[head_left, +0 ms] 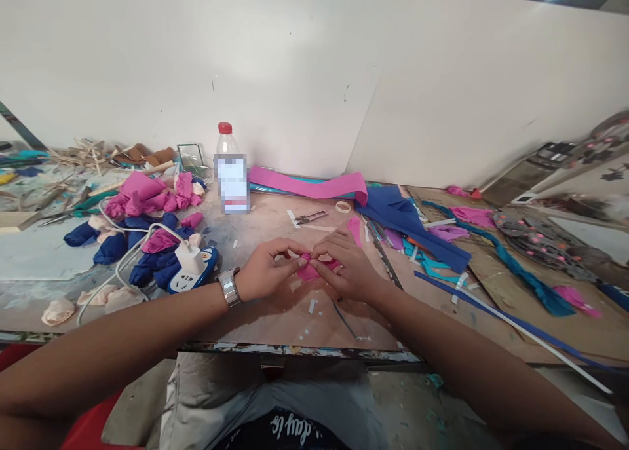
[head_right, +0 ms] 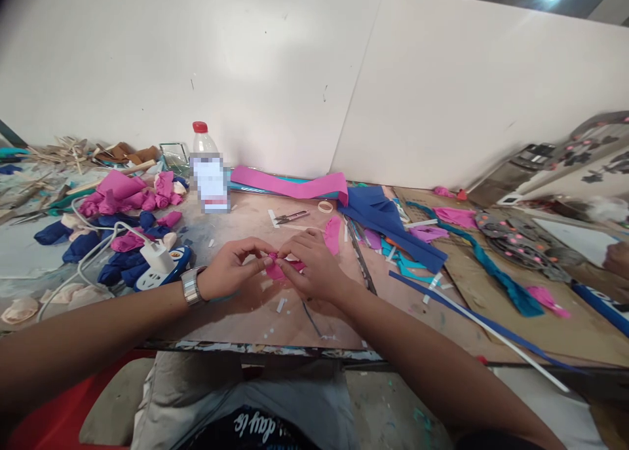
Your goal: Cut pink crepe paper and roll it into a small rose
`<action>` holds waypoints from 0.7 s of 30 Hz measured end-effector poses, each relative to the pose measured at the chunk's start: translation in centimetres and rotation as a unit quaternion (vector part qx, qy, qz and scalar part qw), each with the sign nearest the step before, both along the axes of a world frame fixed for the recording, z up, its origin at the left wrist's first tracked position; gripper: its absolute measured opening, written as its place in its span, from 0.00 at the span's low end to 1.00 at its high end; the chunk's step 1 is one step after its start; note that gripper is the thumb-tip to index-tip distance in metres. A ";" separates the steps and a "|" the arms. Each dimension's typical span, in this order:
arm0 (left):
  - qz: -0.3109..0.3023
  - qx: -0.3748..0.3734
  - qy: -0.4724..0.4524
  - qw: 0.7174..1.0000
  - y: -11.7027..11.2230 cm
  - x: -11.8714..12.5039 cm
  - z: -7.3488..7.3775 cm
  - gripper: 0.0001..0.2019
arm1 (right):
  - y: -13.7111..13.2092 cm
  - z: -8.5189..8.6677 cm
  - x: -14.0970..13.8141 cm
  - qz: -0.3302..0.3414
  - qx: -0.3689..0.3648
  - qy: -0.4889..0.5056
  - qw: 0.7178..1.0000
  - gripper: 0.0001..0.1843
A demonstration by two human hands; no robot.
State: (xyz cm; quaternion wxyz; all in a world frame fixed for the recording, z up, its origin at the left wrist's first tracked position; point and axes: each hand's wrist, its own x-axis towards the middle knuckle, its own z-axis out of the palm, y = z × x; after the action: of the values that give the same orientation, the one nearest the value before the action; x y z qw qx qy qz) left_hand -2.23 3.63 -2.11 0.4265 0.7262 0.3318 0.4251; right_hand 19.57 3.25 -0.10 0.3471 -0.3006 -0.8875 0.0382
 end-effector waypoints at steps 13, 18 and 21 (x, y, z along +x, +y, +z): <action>-0.033 0.014 -0.017 0.999 0.4 -0.1 -0.2 0.12 | 0.2 -0.3 0.1 -0.030 0.000 0.015 0.999 0.12; -0.034 0.008 -0.020 0.999 0.5 -0.1 -0.2 0.11 | 0.4 -0.6 0.1 -0.032 0.004 0.014 0.999 0.15; -0.026 0.004 -0.019 0.999 0.4 -0.1 -0.2 0.12 | 0.5 -0.6 0.2 -0.032 0.005 0.015 0.999 0.15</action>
State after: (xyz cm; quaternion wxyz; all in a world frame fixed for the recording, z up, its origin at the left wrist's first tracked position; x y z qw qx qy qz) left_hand -2.28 4.07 -2.34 0.4408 0.7280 0.3031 0.4288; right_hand 19.80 3.80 -0.71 0.3626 -0.3265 -0.8724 0.0270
